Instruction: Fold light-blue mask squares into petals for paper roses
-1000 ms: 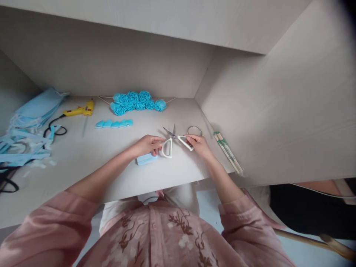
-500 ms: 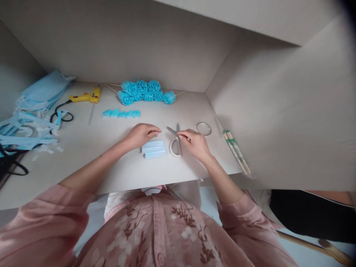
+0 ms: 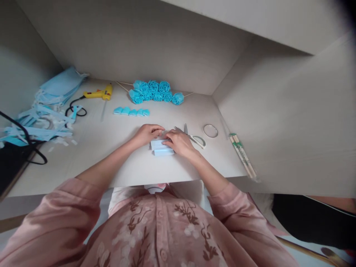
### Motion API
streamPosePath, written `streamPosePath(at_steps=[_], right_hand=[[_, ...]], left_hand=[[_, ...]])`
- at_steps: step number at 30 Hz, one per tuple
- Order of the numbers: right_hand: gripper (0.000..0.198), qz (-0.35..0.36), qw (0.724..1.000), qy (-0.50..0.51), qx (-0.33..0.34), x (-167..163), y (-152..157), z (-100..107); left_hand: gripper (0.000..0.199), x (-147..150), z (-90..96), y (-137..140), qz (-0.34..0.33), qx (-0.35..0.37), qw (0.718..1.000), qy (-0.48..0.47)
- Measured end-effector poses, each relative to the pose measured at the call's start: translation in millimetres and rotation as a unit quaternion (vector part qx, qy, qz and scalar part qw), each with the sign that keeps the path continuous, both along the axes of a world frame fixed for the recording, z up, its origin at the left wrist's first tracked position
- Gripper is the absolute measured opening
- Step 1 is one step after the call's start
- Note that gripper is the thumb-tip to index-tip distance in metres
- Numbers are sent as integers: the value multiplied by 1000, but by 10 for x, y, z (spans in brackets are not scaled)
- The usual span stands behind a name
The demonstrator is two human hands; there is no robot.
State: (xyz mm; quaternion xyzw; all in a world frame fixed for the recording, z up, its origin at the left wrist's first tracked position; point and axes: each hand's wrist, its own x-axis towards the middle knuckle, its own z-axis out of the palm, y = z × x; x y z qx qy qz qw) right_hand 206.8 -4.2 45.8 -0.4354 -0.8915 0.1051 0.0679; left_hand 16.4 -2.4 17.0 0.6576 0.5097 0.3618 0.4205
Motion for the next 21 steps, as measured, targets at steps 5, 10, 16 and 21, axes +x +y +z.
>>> streamPosePath(at_steps=[5,10,16,21], right_hand=[[6,-22,997,68,-35,24,15,-40],[7,-32,994,104,-23,80,-32,-24],[9,-23,973,227,-16,153,-12,70],[11,-18,953,303,-17,176,53,232]], left_hand=[[36,14,-1,-2,-26,35,999,1],[46,12,16,-20,-39,41,998,4],[52,1,184,-75,-39,-10,995,-96],[54,26,270,-113,-38,-66,985,-152]])
